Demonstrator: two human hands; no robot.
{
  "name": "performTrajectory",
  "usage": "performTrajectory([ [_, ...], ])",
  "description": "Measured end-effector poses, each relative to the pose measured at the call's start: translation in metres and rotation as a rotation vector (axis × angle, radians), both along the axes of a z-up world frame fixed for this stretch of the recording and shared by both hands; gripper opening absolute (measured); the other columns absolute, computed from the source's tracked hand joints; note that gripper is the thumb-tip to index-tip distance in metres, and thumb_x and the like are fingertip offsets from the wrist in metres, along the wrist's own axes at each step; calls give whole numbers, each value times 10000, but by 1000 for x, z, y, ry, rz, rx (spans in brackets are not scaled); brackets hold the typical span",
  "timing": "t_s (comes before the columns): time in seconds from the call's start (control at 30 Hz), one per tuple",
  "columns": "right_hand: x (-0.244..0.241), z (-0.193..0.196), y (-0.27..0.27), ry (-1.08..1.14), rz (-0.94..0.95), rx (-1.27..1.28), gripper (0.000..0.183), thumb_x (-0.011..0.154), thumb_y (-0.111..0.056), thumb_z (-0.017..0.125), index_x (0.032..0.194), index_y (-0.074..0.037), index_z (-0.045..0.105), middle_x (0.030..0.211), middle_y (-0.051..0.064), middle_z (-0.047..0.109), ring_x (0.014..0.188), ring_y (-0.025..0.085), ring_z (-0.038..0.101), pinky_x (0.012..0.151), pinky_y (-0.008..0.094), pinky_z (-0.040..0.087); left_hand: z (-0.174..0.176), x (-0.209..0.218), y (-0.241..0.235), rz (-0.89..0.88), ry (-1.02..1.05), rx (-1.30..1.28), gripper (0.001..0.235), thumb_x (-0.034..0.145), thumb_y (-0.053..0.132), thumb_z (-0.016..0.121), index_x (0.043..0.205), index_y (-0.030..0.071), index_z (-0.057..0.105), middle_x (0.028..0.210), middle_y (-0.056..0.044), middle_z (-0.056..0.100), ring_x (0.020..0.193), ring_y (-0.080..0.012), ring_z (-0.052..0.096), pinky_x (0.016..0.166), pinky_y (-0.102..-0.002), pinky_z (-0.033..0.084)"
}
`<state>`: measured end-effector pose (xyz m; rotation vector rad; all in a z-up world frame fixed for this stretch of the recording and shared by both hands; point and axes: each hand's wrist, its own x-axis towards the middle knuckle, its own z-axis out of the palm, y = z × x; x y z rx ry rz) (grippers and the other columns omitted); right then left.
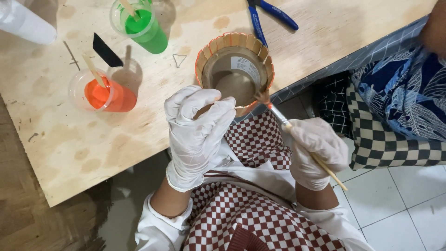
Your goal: Painting a small cylindrical container made of wooden sticks with orange paint using a brush.
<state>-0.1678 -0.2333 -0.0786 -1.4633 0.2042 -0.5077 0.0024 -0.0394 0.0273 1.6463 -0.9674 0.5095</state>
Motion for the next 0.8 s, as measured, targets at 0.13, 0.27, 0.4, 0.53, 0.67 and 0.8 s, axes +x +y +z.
performTrajectory([
  [0.13, 16, 5, 26, -88, -162, -120, 105, 891, 32, 688, 844, 108, 743, 687, 195, 637, 616, 266, 657, 570, 348, 581, -1, 0, 1, -4, 2, 5, 191, 898, 81, 842, 1086, 101, 814, 1144, -105, 675, 1155, -296, 537, 1019, -386, 543],
  [0.27, 22, 9, 39, -173, -340, -240, 85, 871, 39, 729, 873, 119, 759, 727, 227, 676, 665, 300, 671, 635, 387, 592, -4, 4, 4, -20, -35, 38, 196, 885, 77, 854, 1074, 114, 818, 1122, -116, 684, 1114, -312, 540, 1000, -397, 546],
  [0.4, 7, 1, 34, -231, -455, -316, 90, 857, 44, 757, 893, 126, 770, 754, 248, 702, 698, 323, 680, 679, 412, 599, -1, 3, 4, -8, -40, 61, 194, 877, 76, 857, 1067, 98, 825, 1127, -118, 680, 1117, -307, 544, 998, -386, 555],
  [0.53, 15, -20, 26, -324, -512, -422, 138, 901, -19, 748, 907, 111, 794, 794, 229, 717, 705, 262, 670, 718, 379, 586, 2, 0, 2, -13, 11, 24, 206, 885, 47, 855, 1085, 77, 815, 1149, -113, 654, 1133, -275, 559, 1001, -383, 567],
  [0.67, 22, -23, 29, -231, -301, -271, 91, 901, 51, 722, 953, 97, 782, 833, 244, 730, 734, 300, 729, 673, 418, 590, 4, -2, 3, -24, 39, 17, 242, 875, 10, 860, 1107, 40, 800, 1163, -151, 615, 1132, -276, 582, 996, -399, 583],
  [0.8, 29, 13, 42, -242, -434, -364, 102, 922, 83, 696, 960, 158, 754, 844, 296, 712, 740, 279, 704, 742, 379, 597, 4, -1, 4, -35, 1, 42, 217, 886, 11, 845, 1096, 50, 804, 1136, -148, 622, 1118, -266, 597, 980, -395, 576],
])
